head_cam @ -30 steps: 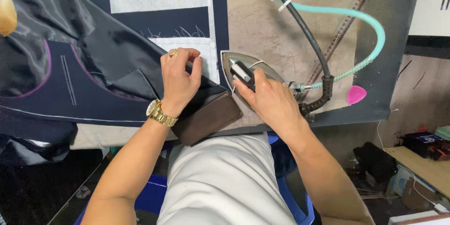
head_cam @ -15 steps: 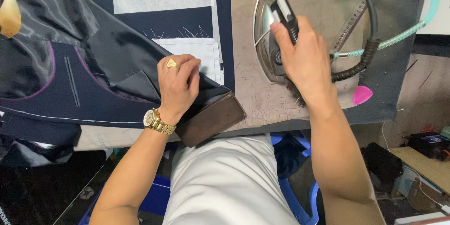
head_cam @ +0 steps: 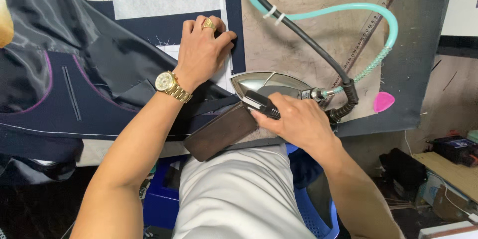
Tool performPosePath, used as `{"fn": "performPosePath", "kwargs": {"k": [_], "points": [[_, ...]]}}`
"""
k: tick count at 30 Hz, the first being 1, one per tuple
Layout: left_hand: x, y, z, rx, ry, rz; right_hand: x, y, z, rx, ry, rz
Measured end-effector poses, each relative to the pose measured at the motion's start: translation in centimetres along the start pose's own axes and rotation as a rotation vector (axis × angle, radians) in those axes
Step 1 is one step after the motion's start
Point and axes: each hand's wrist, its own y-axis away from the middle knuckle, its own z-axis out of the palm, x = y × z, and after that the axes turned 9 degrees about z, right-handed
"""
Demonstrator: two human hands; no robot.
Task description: The person marks a piece of blue fabric with pink chalk and a ruler, then uses an iron to press sections of the garment. They use a heavy block and a wooden tool to flatten the fabric before cutting it with shears following the chalk lines.
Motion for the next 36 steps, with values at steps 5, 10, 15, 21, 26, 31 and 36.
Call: {"fn": "performPosePath", "kwargs": {"k": [5, 10, 15, 21, 26, 31, 36], "points": [[-2.2, -1.2, 0.2, 0.009, 0.164, -0.08, -2.1, -1.7, 0.5, 0.072, 0.003, 0.092], [-6.2, -4.7, 0.5, 0.172, 0.059, -0.035, -3.5, -4.8, 0.0, 0.043, -0.061, 0.249], [-7.9, -5.3, 1.5, 0.039, -0.205, 0.015, -4.2, -8.6, -1.4, 0.035, -0.129, 0.364], [-7.4, -3.6, -0.3, 0.157, -0.102, -0.144, -4.1, -13.4, -3.3, 0.029, -0.173, 0.394], [-7.3, -2.7, -2.6, 0.089, -0.19, -0.201, -2.9, -18.0, -5.7, -0.017, -0.186, 0.367], [-0.4, 4.2, -5.8, 0.292, 0.036, -0.202, -2.2, -19.9, -10.1, -0.16, -0.208, 0.255], [11.7, 12.2, -7.7, 0.221, 0.262, -0.306, -0.7, -20.1, -8.8, -0.545, 0.312, -0.175]]}}
